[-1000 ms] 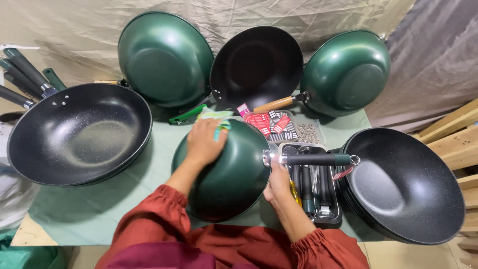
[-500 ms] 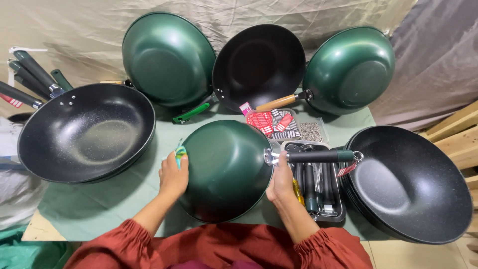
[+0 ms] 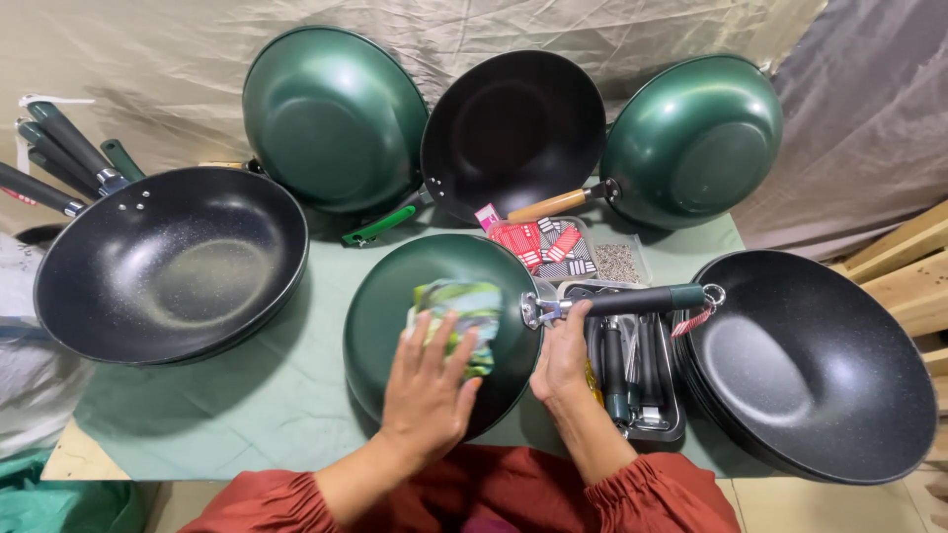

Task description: The person removes red tags from several woks, wipes the interior of a black wok with a green cloth, and then uses a screwdriver to attach a handle to a green wok.

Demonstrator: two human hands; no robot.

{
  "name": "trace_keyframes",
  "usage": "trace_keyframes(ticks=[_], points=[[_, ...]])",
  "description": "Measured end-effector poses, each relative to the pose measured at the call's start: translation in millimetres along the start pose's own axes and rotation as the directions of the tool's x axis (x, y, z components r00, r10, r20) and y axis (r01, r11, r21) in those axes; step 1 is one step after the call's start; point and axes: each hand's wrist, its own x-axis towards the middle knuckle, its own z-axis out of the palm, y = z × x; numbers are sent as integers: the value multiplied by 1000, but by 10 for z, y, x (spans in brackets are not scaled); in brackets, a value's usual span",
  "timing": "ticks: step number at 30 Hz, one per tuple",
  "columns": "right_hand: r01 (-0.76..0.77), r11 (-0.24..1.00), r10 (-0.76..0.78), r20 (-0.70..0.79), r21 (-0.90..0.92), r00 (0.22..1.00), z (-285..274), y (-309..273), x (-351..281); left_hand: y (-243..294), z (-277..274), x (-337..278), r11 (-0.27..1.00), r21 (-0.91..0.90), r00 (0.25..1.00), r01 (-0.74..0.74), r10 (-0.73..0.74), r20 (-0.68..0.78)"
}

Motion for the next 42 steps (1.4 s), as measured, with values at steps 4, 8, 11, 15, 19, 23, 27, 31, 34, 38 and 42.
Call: trace_keyframes(ticks=[4,8,11,15,19,23,27,31,34,38,42], points=[[78,997,-77,-50,16,996,-149,106,245,128,125,456,991,9,991,-132,133,-24],[27,998,-29,33,58,999,-704,338,876,50,519,964,992,30,989,-126,127,-72],[42,998,-44,32,56,998,-605,311,828,-186,952,1314,999,18,989,-50,47,137],[36,999,-35,-33,32,999,-908,463,1101,-518,1233,1792,994,8,837,108,-95,539],[30,999,-29,-33,33,999,-1136,544,1311,-1008,1550,1983,963,2,714,271,-202,670],[43,998,-40,-63,35,997,-1227,587,1408,-1730,2075,1819,865,-15,630,501,-353,692],[-9,996,13,-49,85,999,-961,460,1169,-1678,1162,1577,666,-85,493,741,-454,742],[-16,992,21,-37,123,999,-971,440,1233,-1634,578,1238,599,-90,463,795,-506,728],[-31,994,35,-33,108,999,-1029,467,1265,-1608,347,930,489,-123,417,863,-555,720],[-15,996,17,-23,90,1000,-1019,480,1255,-1889,615,325,393,-141,376,909,-622,687],[-12,994,15,-27,107,1000,-932,455,1155,-1666,549,-116,181,-180,254,967,-745,617]])
